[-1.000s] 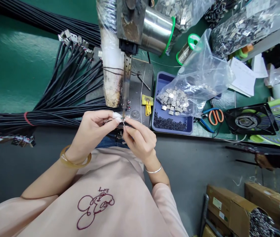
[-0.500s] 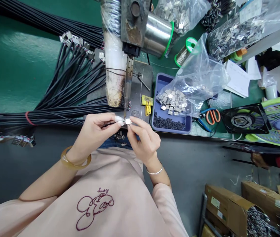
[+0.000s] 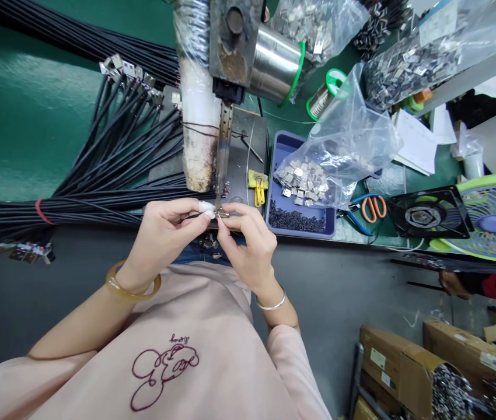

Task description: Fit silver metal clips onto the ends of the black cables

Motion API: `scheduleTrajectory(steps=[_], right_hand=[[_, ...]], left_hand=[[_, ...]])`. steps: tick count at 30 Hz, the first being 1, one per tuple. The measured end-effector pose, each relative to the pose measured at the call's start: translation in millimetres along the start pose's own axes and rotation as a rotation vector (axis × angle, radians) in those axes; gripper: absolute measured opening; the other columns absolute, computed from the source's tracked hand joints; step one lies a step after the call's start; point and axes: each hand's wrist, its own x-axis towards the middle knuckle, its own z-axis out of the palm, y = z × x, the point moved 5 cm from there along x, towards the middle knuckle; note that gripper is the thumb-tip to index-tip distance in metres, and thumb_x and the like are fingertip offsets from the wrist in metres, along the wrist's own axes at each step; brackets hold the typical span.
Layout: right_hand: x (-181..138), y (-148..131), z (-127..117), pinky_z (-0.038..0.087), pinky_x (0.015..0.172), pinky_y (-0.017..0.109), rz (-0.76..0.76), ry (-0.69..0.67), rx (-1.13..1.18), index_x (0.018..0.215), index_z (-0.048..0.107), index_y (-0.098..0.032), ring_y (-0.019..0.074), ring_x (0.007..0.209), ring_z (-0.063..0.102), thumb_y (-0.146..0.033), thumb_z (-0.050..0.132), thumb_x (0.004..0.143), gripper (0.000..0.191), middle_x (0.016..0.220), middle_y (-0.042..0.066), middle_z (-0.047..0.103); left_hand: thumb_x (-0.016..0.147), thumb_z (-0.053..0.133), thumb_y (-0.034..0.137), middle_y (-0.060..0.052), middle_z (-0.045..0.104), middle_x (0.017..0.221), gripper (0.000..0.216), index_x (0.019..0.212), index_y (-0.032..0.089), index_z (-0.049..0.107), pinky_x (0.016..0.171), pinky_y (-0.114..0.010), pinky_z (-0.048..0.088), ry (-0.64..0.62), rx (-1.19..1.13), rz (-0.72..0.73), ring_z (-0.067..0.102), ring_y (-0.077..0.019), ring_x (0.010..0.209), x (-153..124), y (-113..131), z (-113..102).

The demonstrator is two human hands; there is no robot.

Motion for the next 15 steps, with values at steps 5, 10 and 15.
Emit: scheduleTrajectory(steps=[5,10,15], right_hand=[[0.4,-2.9,-0.9,0.063,0.082,0.034,-0.012,0.018,-0.013,0.089,0.067,-0.023,0.0162,0.093,0.074,-0.007,0.07,0.087,0.016,0.101,0.003,0.077],[-3.0,-3.4,-3.4,0.064,0.078,0.031,-0.023,0.003,-0.023,0.087,0.062,-0.023,0.0153,0.091,0.075,-0.006,0.069,0.086,0.018,0.098,0.003,0.077],[-5.1,-5.6,-4.0,0.064,0.08,0.032,-0.028,0.015,-0.036,0.089,0.062,-0.022,0.0151,0.092,0.075,-0.007,0.069,0.087,0.017,0.098,0.003,0.077]], left_hand=[[0.077,0.066,0.021,-0.002,0.061,0.063,0.016,0.071,0.011,0.077,0.048,-0.018,0.036,0.01,0.013,0.028,0.042,-0.0078,0.054,0.6,2.2,-1.1],[0.079,0.065,0.021,0.0,0.054,0.056,0.018,0.075,0.011,0.079,0.047,-0.019,0.031,-0.05,0.064,0.002,0.037,-0.0072,0.051,-0.1,-4.0,0.8],[0.079,0.065,0.022,0.002,0.051,0.053,0.018,0.072,0.011,0.076,0.046,-0.019,0.03,-0.061,0.084,0.014,0.034,-0.0058,0.049,-1.0,-5.5,1.6]])
